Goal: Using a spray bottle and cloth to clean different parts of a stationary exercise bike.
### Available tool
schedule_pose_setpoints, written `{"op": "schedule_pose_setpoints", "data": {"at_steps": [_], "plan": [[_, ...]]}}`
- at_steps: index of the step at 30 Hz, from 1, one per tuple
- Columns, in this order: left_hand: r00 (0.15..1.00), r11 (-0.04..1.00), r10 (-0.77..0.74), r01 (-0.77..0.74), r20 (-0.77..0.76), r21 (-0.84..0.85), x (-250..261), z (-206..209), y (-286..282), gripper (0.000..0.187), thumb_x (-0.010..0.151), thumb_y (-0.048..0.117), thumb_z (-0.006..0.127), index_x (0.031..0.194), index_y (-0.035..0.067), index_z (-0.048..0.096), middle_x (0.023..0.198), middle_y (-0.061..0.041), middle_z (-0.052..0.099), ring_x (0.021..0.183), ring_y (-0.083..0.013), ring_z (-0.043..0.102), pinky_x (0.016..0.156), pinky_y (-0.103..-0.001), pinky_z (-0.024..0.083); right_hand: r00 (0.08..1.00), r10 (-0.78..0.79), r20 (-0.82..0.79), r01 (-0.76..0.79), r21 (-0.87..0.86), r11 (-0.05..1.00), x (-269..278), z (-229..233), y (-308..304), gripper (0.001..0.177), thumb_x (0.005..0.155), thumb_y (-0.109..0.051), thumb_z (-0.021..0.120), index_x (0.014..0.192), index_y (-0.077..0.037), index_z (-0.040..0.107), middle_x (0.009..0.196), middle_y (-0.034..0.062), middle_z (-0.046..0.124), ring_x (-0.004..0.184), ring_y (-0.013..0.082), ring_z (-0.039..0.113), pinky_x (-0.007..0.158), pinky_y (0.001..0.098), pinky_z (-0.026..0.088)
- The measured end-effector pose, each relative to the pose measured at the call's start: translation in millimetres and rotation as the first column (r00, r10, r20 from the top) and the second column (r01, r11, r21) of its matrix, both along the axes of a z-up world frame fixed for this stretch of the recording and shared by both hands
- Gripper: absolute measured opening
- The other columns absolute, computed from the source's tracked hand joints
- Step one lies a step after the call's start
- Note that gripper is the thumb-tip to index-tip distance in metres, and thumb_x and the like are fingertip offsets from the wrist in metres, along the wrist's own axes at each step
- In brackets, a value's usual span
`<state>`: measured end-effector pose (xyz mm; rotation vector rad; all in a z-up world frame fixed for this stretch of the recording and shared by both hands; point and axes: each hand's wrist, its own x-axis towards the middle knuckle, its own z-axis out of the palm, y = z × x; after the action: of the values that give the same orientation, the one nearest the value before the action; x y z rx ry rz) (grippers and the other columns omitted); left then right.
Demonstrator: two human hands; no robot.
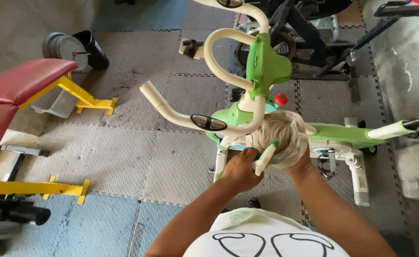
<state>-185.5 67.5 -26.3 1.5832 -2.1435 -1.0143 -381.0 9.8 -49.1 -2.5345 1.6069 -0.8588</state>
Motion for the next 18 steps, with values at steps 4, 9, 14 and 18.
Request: {"op": "schedule_pose_setpoints", "data": {"at_steps": [4, 9, 14, 18], "plan": [[1.0, 0.997, 0.011, -0.012, 0.007, 0.082, -1, 19, -4, 0.072, 0.077, 0.022, 0.076, 0.142, 0.016, 0.048, 0.137, -0.014, 0.057, 0.121, -0.0381, 0.061, 0.1, -0.049, 0.051, 0.841, 0.112, 0.53, -0.215, 0.137, 0.967, 16, 37, 10, 0.061, 0.093, -0.038, 0.063, 0.141, -0.006, 0.044, 0.135, 0.011, 0.06, 0.127, 0.0213, 0.056, 0.114, 0.0373, 0.041], [0.998, 0.997, -0.057, 0.059, -0.041, 0.051, 7, 13, -4, 0.08, 0.074, 0.019, 0.077, 0.147, 0.016, 0.045, 0.139, -0.017, 0.054, 0.126, -0.0379, 0.058, 0.103, -0.047, 0.049, -0.049, -0.201, 0.978, -0.607, 0.13, 0.784, 15, 25, 10, 0.046, 0.105, -0.034, 0.055, 0.139, -0.004, 0.046, 0.135, 0.0106, 0.061, 0.125, 0.0222, 0.058, 0.113, 0.0408, 0.043], [0.999, 0.994, -0.036, 0.035, 0.007, 0.106, 12, 12, -8, 0.06, 0.08, 0.022, 0.074, 0.137, 0.014, 0.054, 0.135, -0.016, 0.061, 0.126, -0.0356, 0.061, 0.105, -0.047, 0.049, 0.417, -0.069, 0.906, -0.375, 0.24, 0.895, 31, 52, 17, 0.046, 0.1, -0.039, 0.054, 0.135, -0.009, 0.048, 0.132, 0.0061, 0.062, 0.124, 0.0194, 0.057, 0.114, 0.0367, 0.042], [0.993, 0.992, -0.057, 0.045, 0.101, 0.115, 23, 19, -14, 0.055, 0.084, 0.023, 0.073, 0.133, 0.009, 0.052, 0.134, -0.018, 0.058, 0.123, -0.0387, 0.061, 0.103, -0.049, 0.05, 0.733, -0.048, 0.679, -0.168, 0.25, 0.954, 52, 78, 24, 0.047, 0.097, -0.044, 0.054, 0.131, -0.013, 0.051, 0.13, 0.0024, 0.063, 0.124, 0.0172, 0.057, 0.115, 0.0333, 0.04]]}}
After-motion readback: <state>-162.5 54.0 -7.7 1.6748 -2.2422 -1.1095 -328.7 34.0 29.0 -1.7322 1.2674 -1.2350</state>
